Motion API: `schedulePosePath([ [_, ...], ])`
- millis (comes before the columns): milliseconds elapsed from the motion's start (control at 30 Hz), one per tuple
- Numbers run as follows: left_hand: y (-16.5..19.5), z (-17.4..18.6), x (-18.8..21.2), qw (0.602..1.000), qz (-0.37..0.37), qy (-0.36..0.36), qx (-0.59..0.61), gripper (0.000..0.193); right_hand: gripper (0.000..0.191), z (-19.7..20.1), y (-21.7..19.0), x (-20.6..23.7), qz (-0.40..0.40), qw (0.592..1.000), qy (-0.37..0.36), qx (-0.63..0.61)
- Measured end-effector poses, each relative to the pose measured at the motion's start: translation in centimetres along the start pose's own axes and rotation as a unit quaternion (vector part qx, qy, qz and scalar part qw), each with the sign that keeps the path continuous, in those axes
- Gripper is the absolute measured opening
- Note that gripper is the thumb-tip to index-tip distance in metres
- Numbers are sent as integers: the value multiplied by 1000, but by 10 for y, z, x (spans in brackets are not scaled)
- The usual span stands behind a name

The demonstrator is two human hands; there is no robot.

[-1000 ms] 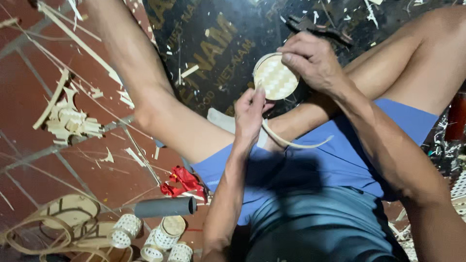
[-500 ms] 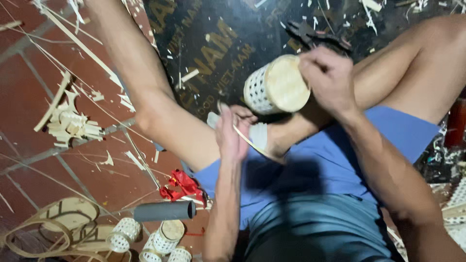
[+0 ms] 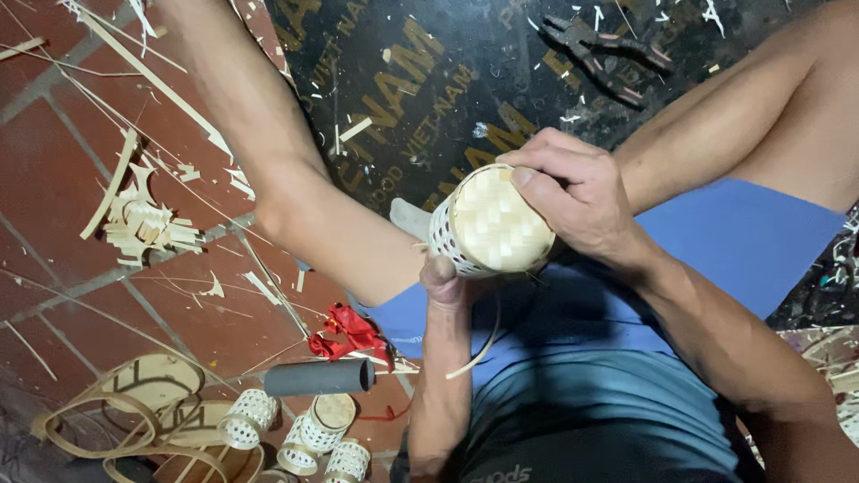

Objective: The person sits on the workshop floor assembling small woven bamboo baskets. They fit a round wooden base into a woven cylinder, press and tuck the woven rim around it, bend thin wooden strips by hand, and use pliers to trim and secure parts of the basket.

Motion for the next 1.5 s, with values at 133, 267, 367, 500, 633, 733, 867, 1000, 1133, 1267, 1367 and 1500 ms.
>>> schedulePosePath([
  [133,1,-6,-1,1000,2,-13,14,108,18,-3,-9,0,16,1000,-17,-6],
  [267,-1,-7,-18,996,11,47,72,86,17,3,-14,1,13,1000,0,10],
  [367,-3,7,-38,984,1,174,38,69,14,15,-18,2,82,990,54,106],
  [500,20,12,-48,946,-144,260,-132,53,13,33,6,-3,86,967,154,185],
  [633,12,8,-60,926,-108,273,-236,47,10,38,39,-16,68,966,168,182],
  [733,7,4,-71,924,-93,233,-289,47,13,27,47,-17,62,973,124,186],
  [867,12,11,-70,921,-107,235,-292,41,15,12,23,-7,138,971,96,170],
  [1000,25,-2,-83,810,-151,213,-526,32,20,-12,-5,-14,277,918,21,284],
  [1133,38,-14,-80,721,-207,232,-620,32,23,-17,-9,-9,349,890,-1,293],
  [1267,16,-1,-46,882,-113,249,-385,44,18,42,32,25,85,954,204,204],
  [1367,0,-12,-36,898,-117,206,-371,60,19,49,64,48,-4,967,206,148],
  [1500,-8,-21,-42,912,-112,178,-353,66,27,30,75,53,-16,984,119,128],
])
Point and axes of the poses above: each hand's wrist, its own x-axis away from the middle knuckle, its own z-axis out of the back of the hand, y = z × x, the point moved 7 cm from there along -x, towards the middle knuckle, and after that the axes turned 2 degrees about -y, right-handed, at the moved point
